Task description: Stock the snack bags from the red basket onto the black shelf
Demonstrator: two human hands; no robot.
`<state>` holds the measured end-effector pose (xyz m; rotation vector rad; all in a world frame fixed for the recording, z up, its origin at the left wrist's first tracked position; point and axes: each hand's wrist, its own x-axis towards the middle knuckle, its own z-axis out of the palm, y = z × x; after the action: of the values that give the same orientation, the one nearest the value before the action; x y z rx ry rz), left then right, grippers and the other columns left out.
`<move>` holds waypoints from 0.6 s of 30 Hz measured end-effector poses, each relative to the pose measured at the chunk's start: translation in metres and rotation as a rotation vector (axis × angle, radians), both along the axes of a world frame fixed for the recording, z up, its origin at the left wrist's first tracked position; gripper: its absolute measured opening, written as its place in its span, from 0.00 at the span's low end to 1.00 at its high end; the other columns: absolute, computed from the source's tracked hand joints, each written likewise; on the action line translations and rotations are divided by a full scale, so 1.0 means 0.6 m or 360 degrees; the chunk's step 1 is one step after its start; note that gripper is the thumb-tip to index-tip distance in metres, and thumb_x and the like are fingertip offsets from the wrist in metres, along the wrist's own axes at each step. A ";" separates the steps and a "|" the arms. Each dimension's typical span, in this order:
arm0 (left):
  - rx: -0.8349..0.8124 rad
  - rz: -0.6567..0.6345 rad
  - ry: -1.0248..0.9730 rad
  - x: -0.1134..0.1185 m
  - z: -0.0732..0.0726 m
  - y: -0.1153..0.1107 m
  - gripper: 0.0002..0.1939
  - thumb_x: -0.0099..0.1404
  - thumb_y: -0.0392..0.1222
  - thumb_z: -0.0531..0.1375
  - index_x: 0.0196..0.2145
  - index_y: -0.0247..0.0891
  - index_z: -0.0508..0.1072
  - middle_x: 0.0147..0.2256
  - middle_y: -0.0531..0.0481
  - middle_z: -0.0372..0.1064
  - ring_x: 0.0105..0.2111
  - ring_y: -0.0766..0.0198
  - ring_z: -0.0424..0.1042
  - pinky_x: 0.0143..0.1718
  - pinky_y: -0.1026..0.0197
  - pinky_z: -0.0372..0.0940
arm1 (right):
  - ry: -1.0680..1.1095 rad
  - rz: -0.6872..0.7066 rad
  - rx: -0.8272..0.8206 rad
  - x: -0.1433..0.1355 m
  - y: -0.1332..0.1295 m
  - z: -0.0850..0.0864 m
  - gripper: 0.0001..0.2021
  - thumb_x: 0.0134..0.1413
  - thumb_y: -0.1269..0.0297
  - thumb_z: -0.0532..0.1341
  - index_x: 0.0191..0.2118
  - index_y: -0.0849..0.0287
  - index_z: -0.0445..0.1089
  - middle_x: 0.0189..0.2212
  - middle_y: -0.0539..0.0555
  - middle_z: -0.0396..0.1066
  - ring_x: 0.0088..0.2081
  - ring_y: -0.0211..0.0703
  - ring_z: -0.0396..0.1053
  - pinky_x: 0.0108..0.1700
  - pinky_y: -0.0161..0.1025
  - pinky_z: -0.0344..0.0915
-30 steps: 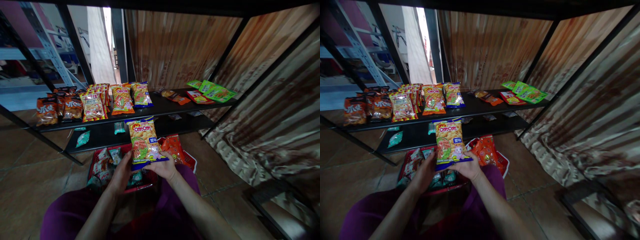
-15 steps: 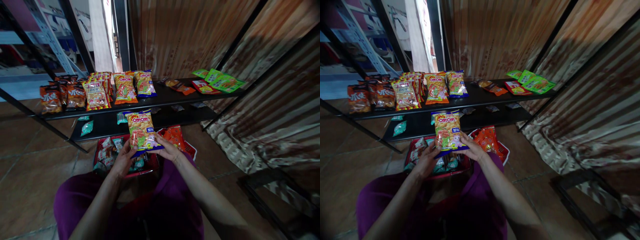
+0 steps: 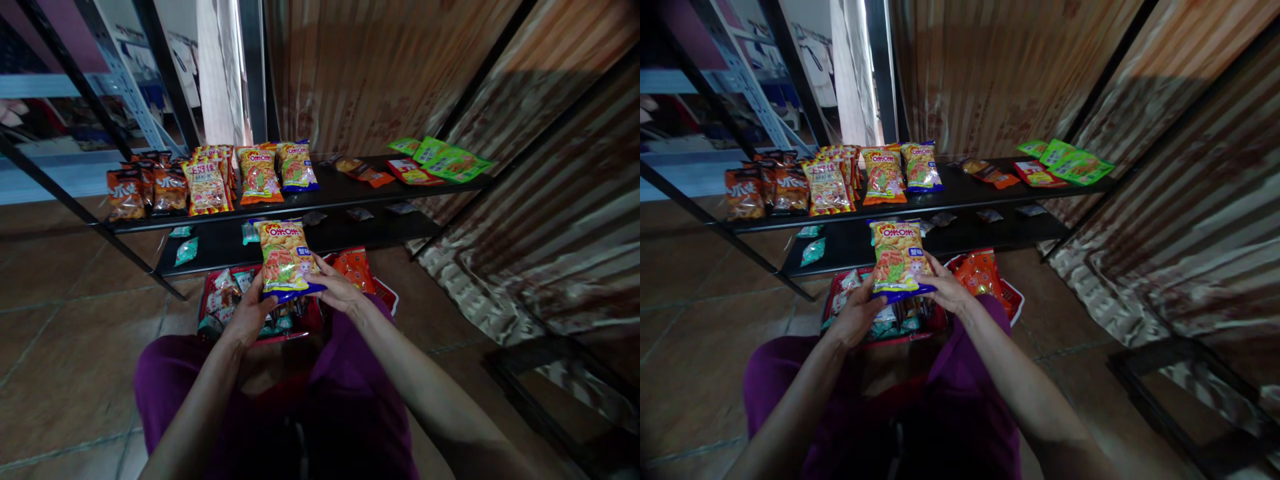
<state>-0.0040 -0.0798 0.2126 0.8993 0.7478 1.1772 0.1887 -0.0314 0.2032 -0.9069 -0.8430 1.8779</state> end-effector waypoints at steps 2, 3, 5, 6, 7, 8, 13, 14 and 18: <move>0.0004 -0.0016 -0.0002 0.002 0.000 -0.002 0.39 0.51 0.30 0.60 0.60 0.44 0.57 0.59 0.49 0.59 0.59 0.55 0.56 0.60 0.51 0.51 | 0.0011 0.0017 0.0051 0.006 -0.006 -0.002 0.40 0.38 0.72 0.68 0.58 0.45 0.54 0.45 0.51 0.73 0.38 0.43 0.74 0.35 0.37 0.73; -0.0010 -0.0022 -0.0013 0.004 0.000 -0.001 0.39 0.51 0.31 0.61 0.60 0.44 0.57 0.59 0.49 0.58 0.59 0.54 0.56 0.60 0.51 0.52 | 0.0012 0.0026 0.0081 0.011 -0.007 -0.003 0.40 0.38 0.71 0.68 0.58 0.44 0.54 0.46 0.51 0.72 0.39 0.44 0.74 0.36 0.38 0.72; -0.0080 -0.0019 -0.0059 0.012 -0.001 0.003 0.38 0.51 0.33 0.62 0.60 0.44 0.58 0.59 0.48 0.58 0.58 0.53 0.57 0.59 0.51 0.53 | -0.0004 0.0053 0.0128 0.022 -0.004 -0.007 0.39 0.39 0.69 0.69 0.58 0.44 0.55 0.48 0.51 0.71 0.42 0.44 0.73 0.39 0.38 0.71; -0.0130 -0.0031 -0.0074 0.017 -0.002 0.008 0.37 0.52 0.34 0.62 0.59 0.45 0.58 0.59 0.48 0.58 0.58 0.53 0.58 0.58 0.51 0.55 | -0.0013 0.0050 0.0149 0.029 0.000 -0.009 0.38 0.39 0.67 0.69 0.58 0.45 0.56 0.48 0.51 0.71 0.42 0.44 0.73 0.41 0.39 0.70; -0.0177 -0.0033 -0.0082 0.023 -0.003 0.014 0.35 0.54 0.36 0.62 0.59 0.45 0.59 0.59 0.48 0.58 0.58 0.53 0.58 0.57 0.51 0.56 | -0.0016 0.0045 0.0158 0.035 0.005 -0.011 0.36 0.40 0.64 0.69 0.57 0.46 0.57 0.48 0.52 0.71 0.43 0.44 0.72 0.43 0.40 0.69; -0.0209 -0.0038 -0.0079 0.031 -0.005 0.021 0.33 0.55 0.39 0.62 0.59 0.46 0.59 0.60 0.48 0.58 0.58 0.53 0.59 0.57 0.50 0.57 | -0.0018 0.0028 0.0169 0.040 0.011 -0.012 0.33 0.41 0.61 0.69 0.56 0.47 0.59 0.48 0.52 0.71 0.44 0.44 0.72 0.46 0.41 0.68; -0.0328 0.0190 0.0036 0.078 -0.039 0.070 0.32 0.53 0.48 0.64 0.55 0.44 0.65 0.56 0.44 0.62 0.56 0.51 0.62 0.55 0.50 0.58 | -0.0105 -0.0050 0.0239 0.065 0.042 -0.029 0.26 0.45 0.54 0.66 0.51 0.52 0.65 0.46 0.55 0.72 0.47 0.49 0.71 0.52 0.48 0.63; -0.0354 0.0233 0.0059 0.088 -0.053 0.081 0.33 0.52 0.50 0.65 0.55 0.43 0.65 0.55 0.43 0.64 0.54 0.51 0.63 0.55 0.49 0.59 | -0.0121 -0.0074 0.0222 0.070 0.048 -0.034 0.25 0.45 0.54 0.66 0.51 0.53 0.65 0.46 0.56 0.72 0.47 0.50 0.70 0.52 0.49 0.63; -0.0293 0.0274 0.0076 0.119 -0.108 0.123 0.38 0.48 0.52 0.67 0.56 0.41 0.64 0.52 0.41 0.68 0.52 0.50 0.67 0.54 0.50 0.60 | -0.0126 -0.0193 0.0149 0.096 0.070 -0.055 0.29 0.45 0.57 0.67 0.54 0.51 0.62 0.47 0.55 0.72 0.47 0.50 0.70 0.54 0.49 0.62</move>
<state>0.0674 -0.0062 0.1478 0.7225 0.9715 1.2180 0.2461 0.0104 0.1702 -0.9578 -0.8958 1.6938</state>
